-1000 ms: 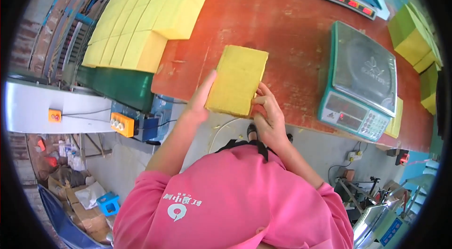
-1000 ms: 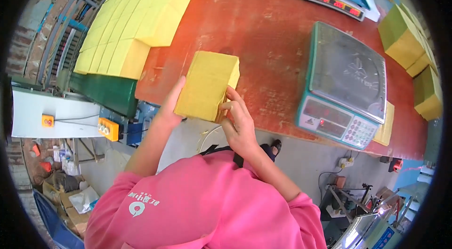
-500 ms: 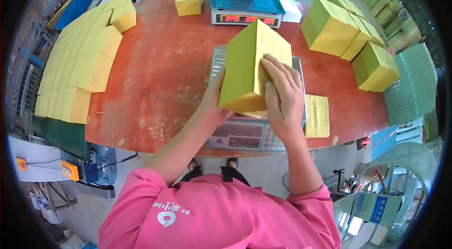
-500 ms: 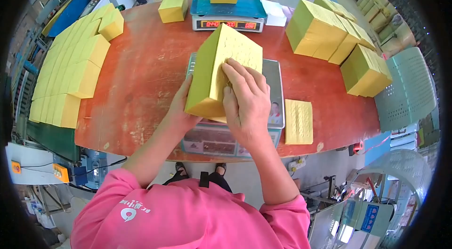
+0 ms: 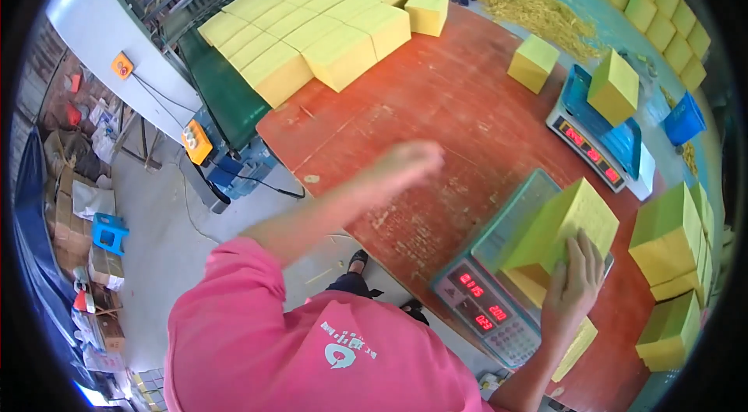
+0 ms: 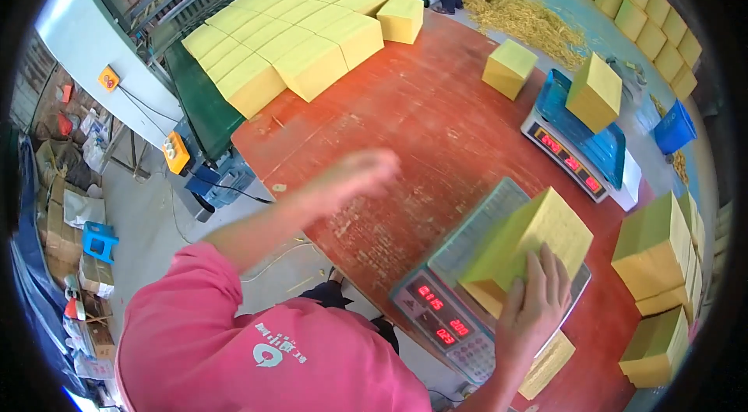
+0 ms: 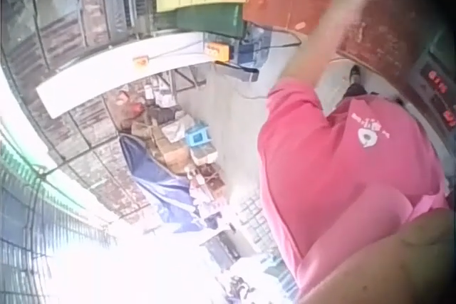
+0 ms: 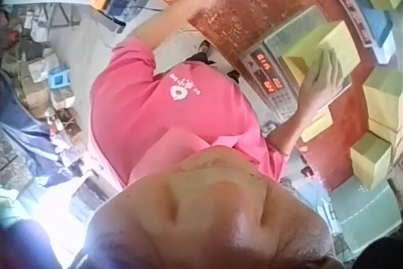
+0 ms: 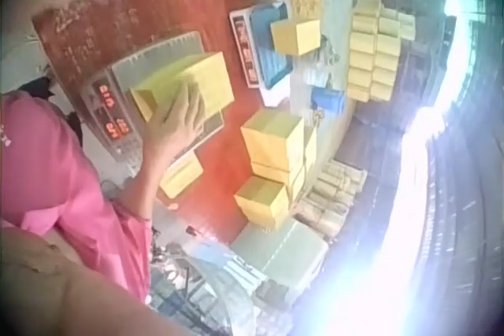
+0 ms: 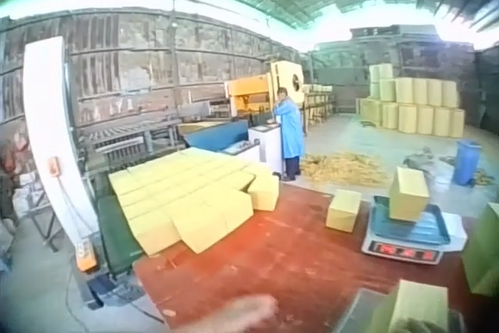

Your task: The recorder is weighing large stacks of yellow printed paper on a digital scale and sorting them into groups.

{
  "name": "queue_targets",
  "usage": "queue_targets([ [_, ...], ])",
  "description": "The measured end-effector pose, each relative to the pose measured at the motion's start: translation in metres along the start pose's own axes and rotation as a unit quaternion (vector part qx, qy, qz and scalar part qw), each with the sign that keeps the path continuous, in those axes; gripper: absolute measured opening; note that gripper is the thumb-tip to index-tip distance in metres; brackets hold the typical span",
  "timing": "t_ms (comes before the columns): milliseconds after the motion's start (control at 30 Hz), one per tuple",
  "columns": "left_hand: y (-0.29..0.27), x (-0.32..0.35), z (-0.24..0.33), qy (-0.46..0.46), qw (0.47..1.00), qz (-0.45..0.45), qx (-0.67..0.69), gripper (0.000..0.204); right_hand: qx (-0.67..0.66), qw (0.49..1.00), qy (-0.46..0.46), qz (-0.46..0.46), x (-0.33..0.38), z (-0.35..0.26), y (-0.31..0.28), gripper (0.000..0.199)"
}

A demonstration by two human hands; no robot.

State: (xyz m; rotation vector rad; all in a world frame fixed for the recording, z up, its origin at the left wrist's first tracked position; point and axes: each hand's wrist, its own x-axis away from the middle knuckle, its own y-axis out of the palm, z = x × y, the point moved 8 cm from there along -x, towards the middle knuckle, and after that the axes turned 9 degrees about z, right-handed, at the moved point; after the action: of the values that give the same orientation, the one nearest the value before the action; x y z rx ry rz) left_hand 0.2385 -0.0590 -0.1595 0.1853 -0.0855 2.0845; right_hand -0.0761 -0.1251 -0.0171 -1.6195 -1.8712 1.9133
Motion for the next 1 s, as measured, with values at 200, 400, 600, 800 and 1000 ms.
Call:
queue_targets([
  [200,-0.260,-0.113,0.085,0.231,0.737,0.326,-0.546,0.079,-0.109,0.990,0.050,0.077,-0.004,-0.062,0.006,0.034],
  [400,-0.321,-0.205,0.059,0.125,0.692,0.224,-0.675,0.096,-0.276,0.950,0.146,-0.004,-0.011,-0.151,0.104,0.030],
  [600,-0.304,-0.194,0.043,0.172,0.686,0.108,-0.698,0.097,-0.305,0.929,0.200,-0.055,-0.001,-0.193,0.150,0.029],
  [800,-0.194,-0.068,0.035,0.407,0.700,-0.205,-0.550,0.099,-0.296,0.937,0.150,-0.104,-0.018,-0.219,0.185,0.040],
  [1000,-0.160,0.029,0.038,0.404,0.739,-0.253,-0.476,0.096,-0.238,0.946,0.150,-0.161,-0.014,-0.204,0.236,0.049],
])
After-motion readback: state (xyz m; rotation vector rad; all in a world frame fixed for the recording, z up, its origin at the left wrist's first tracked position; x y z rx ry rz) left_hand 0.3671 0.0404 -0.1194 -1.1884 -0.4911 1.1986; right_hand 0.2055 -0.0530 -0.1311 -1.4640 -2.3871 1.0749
